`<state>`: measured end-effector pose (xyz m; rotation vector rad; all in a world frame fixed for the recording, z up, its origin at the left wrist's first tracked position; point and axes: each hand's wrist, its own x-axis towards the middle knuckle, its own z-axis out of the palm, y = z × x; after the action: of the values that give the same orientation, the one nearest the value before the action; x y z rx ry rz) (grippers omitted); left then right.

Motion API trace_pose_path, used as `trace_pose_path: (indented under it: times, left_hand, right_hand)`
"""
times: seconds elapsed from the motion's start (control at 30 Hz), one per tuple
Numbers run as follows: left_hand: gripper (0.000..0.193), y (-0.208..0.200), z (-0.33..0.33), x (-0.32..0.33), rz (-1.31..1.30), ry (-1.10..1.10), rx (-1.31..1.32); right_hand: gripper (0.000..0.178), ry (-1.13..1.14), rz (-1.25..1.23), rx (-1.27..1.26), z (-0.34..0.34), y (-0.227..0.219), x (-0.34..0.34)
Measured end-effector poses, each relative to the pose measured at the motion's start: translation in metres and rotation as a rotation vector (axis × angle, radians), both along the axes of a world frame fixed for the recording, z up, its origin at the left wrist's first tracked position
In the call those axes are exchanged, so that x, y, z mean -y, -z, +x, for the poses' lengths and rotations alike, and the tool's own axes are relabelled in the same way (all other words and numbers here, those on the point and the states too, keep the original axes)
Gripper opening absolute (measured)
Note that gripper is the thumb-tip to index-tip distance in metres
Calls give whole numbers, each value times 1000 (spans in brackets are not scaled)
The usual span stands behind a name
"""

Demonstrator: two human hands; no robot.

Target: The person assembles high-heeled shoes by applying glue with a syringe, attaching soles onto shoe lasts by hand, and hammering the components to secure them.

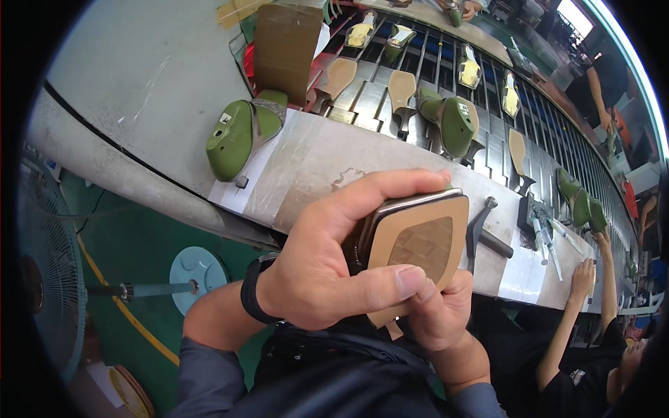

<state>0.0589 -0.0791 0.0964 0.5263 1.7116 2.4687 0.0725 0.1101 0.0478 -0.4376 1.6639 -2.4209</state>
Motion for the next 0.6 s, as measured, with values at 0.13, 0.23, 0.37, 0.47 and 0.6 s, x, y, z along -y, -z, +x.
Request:
trace_pose_path:
  times: [0.13,0.23,0.37,0.47,0.6]
  left_hand:
    - [69,-4,0,1,41,41,42]
    - [60,3,-3,6,-35,17,-68]
    - [61,1,-4,11,-76,25,-42]
    - [51,0,2,13,-67,-41,-104]
    - [28,-22,16,13,-144,-162,13]
  right_hand:
    - [27,25,11,5,1,-3,-2]
    - [25,-63,90,10,1,-1,-10]
    - [24,-37,156,-65,4,-7,-1]
    - [24,-54,169,-133,6,-6,0]
    - [24,-148,263,-221,8,-6,3]
